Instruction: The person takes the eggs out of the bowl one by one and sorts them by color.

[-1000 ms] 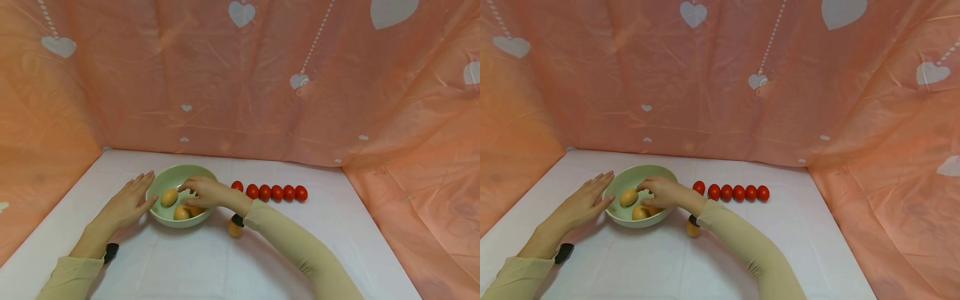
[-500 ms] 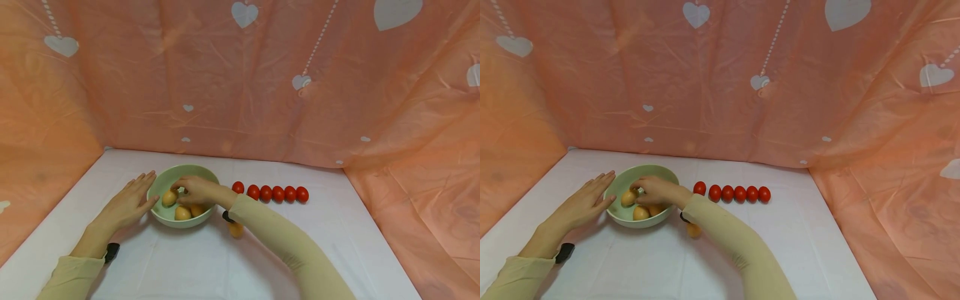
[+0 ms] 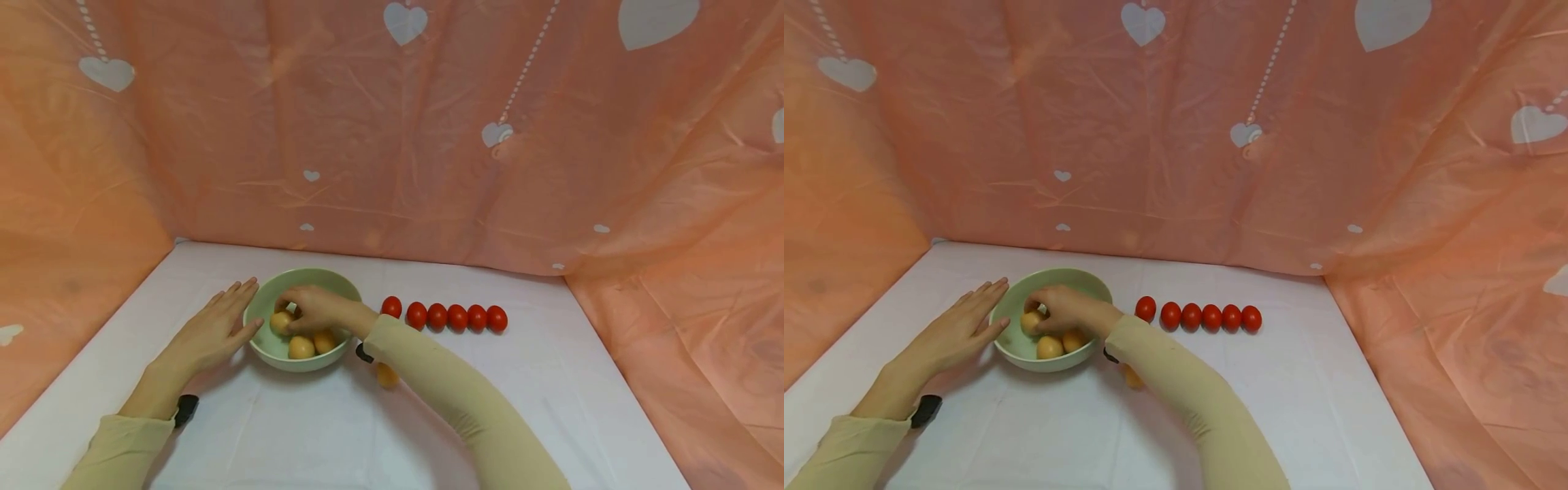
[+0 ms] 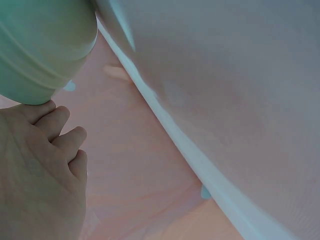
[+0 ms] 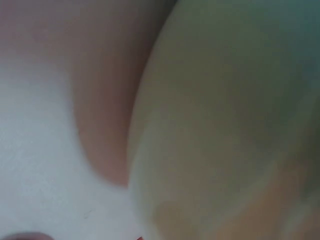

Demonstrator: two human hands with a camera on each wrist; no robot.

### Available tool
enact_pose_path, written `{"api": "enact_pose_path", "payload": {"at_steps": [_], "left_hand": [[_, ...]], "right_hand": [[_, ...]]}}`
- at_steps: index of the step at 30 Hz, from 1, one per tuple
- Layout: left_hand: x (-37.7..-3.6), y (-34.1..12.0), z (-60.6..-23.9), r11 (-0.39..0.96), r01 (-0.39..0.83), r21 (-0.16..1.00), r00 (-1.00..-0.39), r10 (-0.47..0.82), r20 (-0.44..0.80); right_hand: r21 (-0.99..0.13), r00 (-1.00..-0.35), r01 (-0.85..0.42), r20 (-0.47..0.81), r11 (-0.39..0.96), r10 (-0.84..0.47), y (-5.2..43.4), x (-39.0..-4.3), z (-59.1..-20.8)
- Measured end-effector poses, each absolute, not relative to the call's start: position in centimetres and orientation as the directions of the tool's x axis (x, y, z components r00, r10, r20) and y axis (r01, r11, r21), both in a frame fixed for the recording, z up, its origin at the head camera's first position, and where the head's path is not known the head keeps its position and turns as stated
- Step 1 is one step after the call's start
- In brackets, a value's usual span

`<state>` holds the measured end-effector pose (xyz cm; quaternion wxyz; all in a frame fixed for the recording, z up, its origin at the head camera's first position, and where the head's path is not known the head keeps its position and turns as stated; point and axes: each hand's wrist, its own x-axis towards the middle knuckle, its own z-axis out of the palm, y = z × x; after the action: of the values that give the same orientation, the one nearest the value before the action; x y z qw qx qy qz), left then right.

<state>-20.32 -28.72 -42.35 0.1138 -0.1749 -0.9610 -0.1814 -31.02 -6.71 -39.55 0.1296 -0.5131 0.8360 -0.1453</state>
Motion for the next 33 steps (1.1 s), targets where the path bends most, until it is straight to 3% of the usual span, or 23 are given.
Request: {"api": "enact_pose_path", "payload": {"at_steps": [16,27,33], "left_hand": [[-20.5,-28.6,-42.3,0.871,0.372,0.320,-0.917,0.294,0.268],[-20.5,-28.7,-42.4,0.866,0.384,0.321,-0.911,0.300,0.282],[-20.7,-28.8,-42.6,0.865,0.390,0.316,-0.907,0.302,0.293]], "right_hand": [[-0.354,-0.431,-0.829,-0.092,0.434,-0.898,-6.3,-31.1,-39.7],[-0.402,-0.486,-0.787,-0.063,0.468,-0.872,-4.4,-31.1,-39.0],[-0.442,-0.519,-0.773,0.027,0.455,-0.854,-3.1,-31.0,-38.1]]}}
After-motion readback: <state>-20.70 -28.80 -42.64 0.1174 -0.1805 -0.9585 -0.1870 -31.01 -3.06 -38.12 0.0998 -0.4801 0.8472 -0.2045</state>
